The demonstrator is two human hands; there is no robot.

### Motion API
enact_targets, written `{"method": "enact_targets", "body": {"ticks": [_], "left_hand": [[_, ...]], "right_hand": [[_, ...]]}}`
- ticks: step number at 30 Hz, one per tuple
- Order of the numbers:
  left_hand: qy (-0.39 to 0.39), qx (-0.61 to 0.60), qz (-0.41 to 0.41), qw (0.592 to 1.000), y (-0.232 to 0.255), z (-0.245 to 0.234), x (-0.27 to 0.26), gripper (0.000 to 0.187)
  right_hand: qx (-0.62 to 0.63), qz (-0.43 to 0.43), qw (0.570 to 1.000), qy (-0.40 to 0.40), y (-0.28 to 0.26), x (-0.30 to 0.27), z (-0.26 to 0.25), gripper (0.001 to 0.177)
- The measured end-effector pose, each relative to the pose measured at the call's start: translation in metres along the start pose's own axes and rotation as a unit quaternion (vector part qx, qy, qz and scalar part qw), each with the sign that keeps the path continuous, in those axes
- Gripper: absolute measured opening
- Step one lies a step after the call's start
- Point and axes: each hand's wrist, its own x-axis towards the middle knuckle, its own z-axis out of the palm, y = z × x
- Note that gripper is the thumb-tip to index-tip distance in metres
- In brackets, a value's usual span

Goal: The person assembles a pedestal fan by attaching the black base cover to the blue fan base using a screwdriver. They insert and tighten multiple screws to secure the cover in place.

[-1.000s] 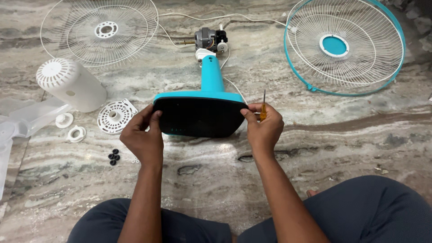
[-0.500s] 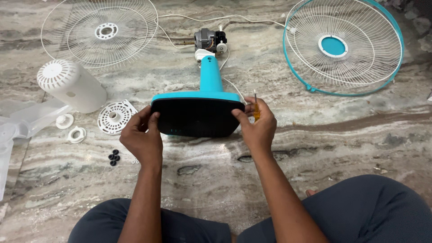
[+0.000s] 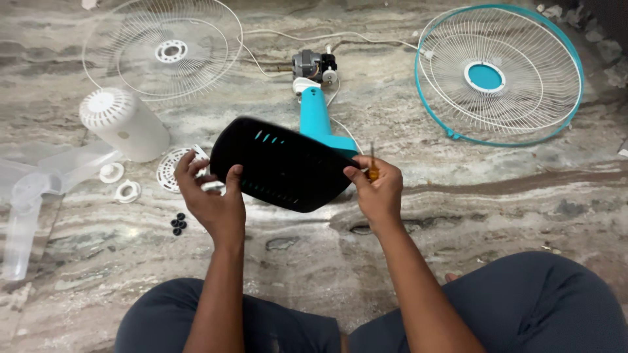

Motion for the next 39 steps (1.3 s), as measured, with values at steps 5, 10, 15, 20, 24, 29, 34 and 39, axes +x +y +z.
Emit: {"method": "enact_targets", "body": {"ticks": [5, 10, 15, 20, 24, 29, 34, 39], "left_hand": [[-0.041, 0.023, -0.055, 0.997, -0.015, -0.012, 0.001, 0.044], [-0.115, -0.074, -0.052, 0.989, -0.014, -0.013, 0.001, 0.024], [-0.141, -0.125, 0.049, 0.981, 0.004, -0.02, 0.008, 0.028], [-0.166, 0.013, 0.171, 0.971, 0.028, -0.024, 0.004, 0.05], [-0.192, 0.025, 0.201, 0.96, 0.038, -0.016, 0.0, 0.052], [-0.116, 0.076, 0.263, 0.955, 0.032, -0.011, -0.004, 0.034], [-0.059, 0.106, 0.112, 0.986, -0.007, -0.008, 0.008, 0.05], [-0.09, 0.043, -0.012, 0.995, -0.035, 0.003, 0.005, 0.034]], "right_hand": [[0.064, 0.095, 0.993, 0.0, -0.003, -0.007, 0.0, 0.017], [-0.045, 0.166, 0.981, -0.089, 0.001, -0.009, -0.001, 0.024], [-0.122, 0.127, 0.976, -0.125, 0.007, -0.007, -0.008, 0.021], [0.071, 0.019, 0.995, -0.068, -0.009, -0.004, -0.015, 0.036], [-0.025, -0.052, 0.989, -0.134, -0.007, -0.008, -0.005, 0.034], [-0.058, 0.049, 0.996, -0.046, 0.006, -0.008, -0.002, 0.017], [0.02, 0.101, 0.995, -0.015, 0.013, -0.006, -0.003, 0.031], [-0.102, 0.146, 0.982, 0.057, 0.011, -0.009, 0.001, 0.018]]}}
